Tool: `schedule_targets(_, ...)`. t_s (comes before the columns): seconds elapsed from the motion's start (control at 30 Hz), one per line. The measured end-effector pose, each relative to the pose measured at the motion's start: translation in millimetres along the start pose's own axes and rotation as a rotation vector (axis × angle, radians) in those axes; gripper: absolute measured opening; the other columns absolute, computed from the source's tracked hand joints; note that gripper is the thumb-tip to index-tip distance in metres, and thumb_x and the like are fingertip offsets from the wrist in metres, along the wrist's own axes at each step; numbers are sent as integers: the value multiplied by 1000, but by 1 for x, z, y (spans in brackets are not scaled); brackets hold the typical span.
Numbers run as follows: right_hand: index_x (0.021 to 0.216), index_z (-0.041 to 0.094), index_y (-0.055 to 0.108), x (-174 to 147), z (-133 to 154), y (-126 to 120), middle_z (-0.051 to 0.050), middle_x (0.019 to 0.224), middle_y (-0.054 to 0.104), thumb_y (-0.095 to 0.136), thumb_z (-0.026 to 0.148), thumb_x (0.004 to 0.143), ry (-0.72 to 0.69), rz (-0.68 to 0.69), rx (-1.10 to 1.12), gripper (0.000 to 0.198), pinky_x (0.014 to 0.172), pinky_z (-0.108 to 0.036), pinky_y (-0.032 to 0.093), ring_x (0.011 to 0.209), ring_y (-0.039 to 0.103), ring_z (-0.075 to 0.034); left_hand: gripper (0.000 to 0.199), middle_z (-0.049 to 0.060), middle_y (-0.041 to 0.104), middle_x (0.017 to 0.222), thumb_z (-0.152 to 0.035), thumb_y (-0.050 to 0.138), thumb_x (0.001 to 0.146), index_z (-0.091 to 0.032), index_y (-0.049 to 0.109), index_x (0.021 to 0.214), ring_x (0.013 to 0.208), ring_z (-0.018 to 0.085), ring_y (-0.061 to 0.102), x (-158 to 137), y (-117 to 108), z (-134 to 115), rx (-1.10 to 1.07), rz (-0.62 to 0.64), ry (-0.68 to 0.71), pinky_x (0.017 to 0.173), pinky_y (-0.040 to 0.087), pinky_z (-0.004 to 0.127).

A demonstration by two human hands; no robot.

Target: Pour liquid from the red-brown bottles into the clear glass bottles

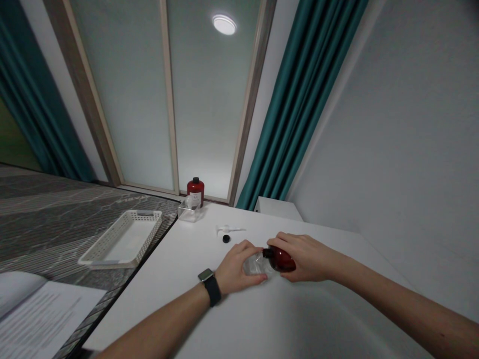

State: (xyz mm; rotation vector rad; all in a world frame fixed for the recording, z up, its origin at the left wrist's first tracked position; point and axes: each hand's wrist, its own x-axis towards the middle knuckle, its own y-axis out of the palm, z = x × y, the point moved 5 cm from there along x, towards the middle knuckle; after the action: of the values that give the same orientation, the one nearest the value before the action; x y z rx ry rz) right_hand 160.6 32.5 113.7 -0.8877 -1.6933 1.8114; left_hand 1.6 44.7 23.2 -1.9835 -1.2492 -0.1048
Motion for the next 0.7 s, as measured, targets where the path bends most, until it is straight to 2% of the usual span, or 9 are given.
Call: schedule_targets(0.7,126,24,51,0,0,0,-9,111,62,67,32,74,-17,1,-1,55,77,-36,47,94,65,-28,53,7,62,106,-32,80,71,-21,62,120,99,26,59,-1,0,2,-9,-3,2,91,49,40)
